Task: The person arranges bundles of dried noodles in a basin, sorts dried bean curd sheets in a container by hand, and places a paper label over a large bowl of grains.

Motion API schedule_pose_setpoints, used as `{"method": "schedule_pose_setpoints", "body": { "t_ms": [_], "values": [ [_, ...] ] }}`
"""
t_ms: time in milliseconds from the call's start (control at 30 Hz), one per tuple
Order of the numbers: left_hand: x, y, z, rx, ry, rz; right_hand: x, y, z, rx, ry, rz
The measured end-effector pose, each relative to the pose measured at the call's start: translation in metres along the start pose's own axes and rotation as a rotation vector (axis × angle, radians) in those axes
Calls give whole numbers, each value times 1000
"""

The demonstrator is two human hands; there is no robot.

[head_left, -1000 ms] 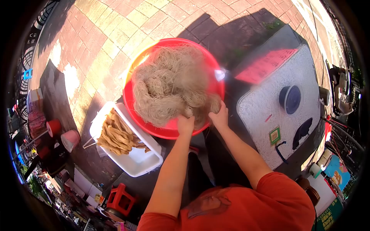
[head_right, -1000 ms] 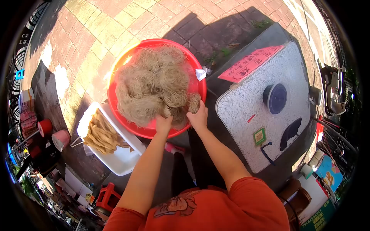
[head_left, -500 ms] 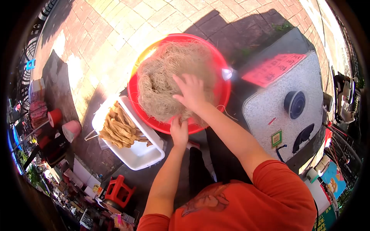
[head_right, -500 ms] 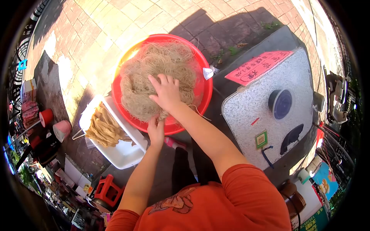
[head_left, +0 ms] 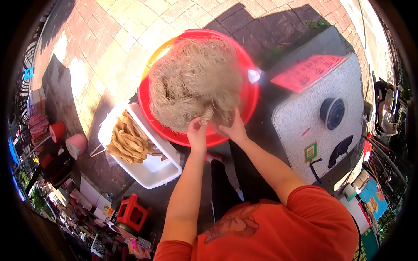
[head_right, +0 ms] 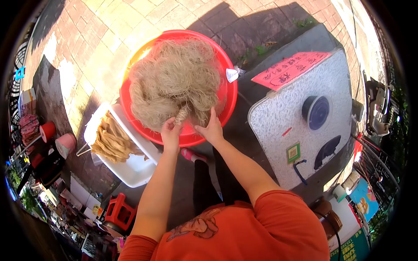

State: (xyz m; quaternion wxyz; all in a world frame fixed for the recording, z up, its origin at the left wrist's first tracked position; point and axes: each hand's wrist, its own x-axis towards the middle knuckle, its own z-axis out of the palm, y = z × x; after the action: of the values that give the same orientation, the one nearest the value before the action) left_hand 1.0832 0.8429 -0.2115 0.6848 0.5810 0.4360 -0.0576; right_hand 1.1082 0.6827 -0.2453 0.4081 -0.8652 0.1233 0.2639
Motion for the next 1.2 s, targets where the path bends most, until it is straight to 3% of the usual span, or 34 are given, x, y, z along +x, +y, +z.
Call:
{"method": "schedule_pose_setpoints", "body": {
  "t_ms": [133, 233, 433, 633, 833, 900, 933, 1067, 1200],
  "values": [
    [16, 6, 1, -94, 8, -69, -2, -30, 1, 62, -3, 224],
    [24, 34, 3, 19, 15, -132, -21, -53, -22, 151, 3, 149],
    [39, 19, 2, 27, 78, -140, -29, -65, -53, 340, 15, -62],
    [31, 36, -4, -99, -12, -259, -42, -125, -83, 884, -153, 306],
    [-25, 70, -8, -493, -93, -260, -14, -106, -41, 1335, -181, 446],
    [-48, 69, -5, -199, -263, 9, -8, -96, -26, 1332, -308, 431],
    [-58, 69, 4, -58, -223, 100, -7, -91, -21, 1327, -377, 426],
    [-42, 34, -2, 303, -84, 91, -14, -89, -27, 1217, -539, 312],
    [-31, 33, -11, 268, -25, 131, -16, -32, -38, 907, -196, 303]
  ]
}}
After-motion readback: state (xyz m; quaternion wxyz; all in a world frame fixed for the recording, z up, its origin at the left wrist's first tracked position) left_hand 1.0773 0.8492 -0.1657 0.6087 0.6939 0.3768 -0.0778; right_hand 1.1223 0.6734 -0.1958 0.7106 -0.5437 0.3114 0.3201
